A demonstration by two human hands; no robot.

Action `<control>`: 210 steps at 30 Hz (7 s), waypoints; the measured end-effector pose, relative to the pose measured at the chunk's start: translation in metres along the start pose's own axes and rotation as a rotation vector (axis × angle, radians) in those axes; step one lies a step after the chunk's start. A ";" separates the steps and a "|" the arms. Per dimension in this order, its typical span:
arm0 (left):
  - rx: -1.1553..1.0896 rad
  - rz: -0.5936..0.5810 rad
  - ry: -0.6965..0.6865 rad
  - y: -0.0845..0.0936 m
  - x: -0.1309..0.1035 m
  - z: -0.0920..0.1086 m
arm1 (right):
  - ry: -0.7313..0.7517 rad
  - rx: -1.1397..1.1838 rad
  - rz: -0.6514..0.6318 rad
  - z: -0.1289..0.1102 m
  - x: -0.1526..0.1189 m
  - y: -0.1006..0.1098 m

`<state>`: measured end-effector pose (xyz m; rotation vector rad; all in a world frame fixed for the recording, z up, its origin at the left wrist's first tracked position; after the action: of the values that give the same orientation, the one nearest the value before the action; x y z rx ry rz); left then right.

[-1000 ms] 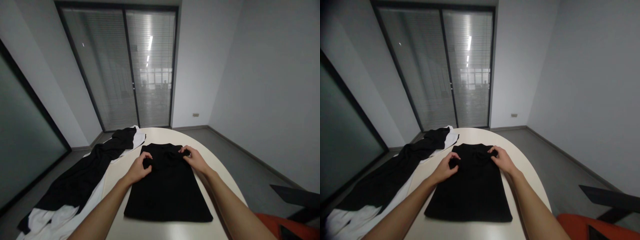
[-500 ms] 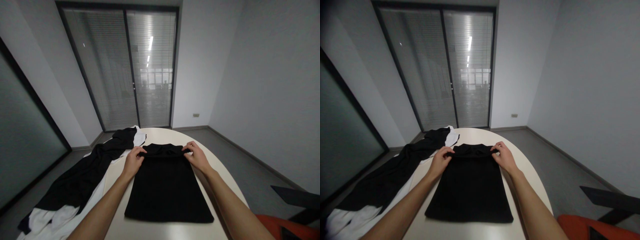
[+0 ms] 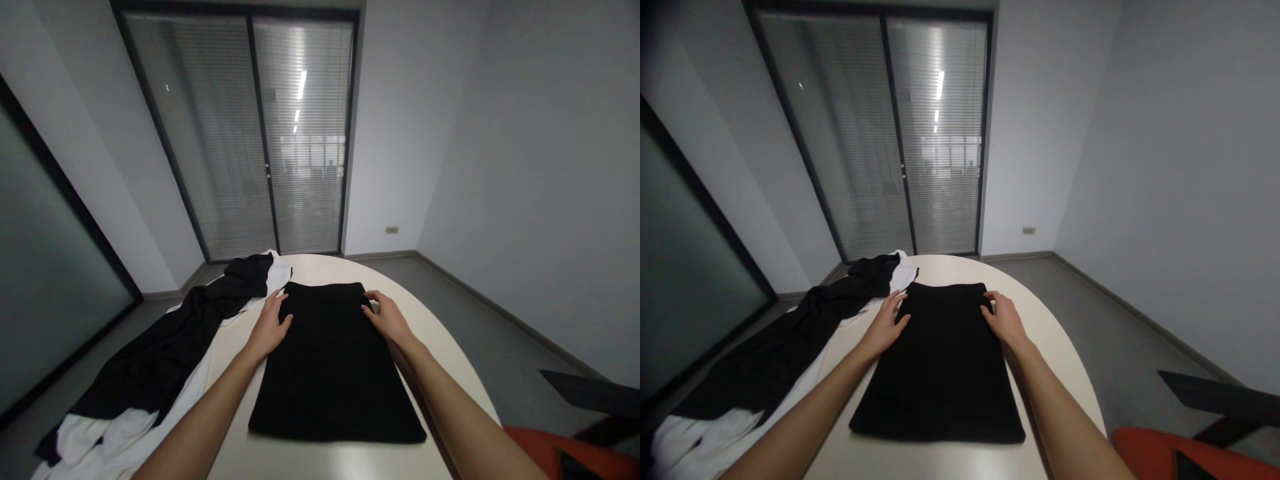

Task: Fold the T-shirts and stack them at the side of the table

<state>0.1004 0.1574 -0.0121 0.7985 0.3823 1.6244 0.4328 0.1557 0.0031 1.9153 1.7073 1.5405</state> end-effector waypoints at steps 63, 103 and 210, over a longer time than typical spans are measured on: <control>-0.246 -1.102 0.447 0.056 -0.129 0.012 | -0.286 0.754 -0.711 -0.105 -0.154 0.059; 0.485 -0.664 -0.173 0.020 -0.143 0.061 | 0.229 -0.099 -0.618 -0.112 0.001 -0.012; -0.133 -0.940 0.210 0.076 -0.083 0.047 | -0.026 0.694 -0.896 -0.110 -0.057 0.066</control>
<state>0.0801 0.0523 0.0463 0.2545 0.6681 0.8281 0.4044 0.0338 0.0668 0.9814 2.7513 0.6179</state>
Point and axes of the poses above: each hand's wrist, its own x-axis towards the middle knuckle, its own y-axis out of the back of the hand, z = x × y, the point moved 7 cm from there along x, towards the middle knuckle, and after that the axes turned 15 degrees about y, right-handed, at the moved point
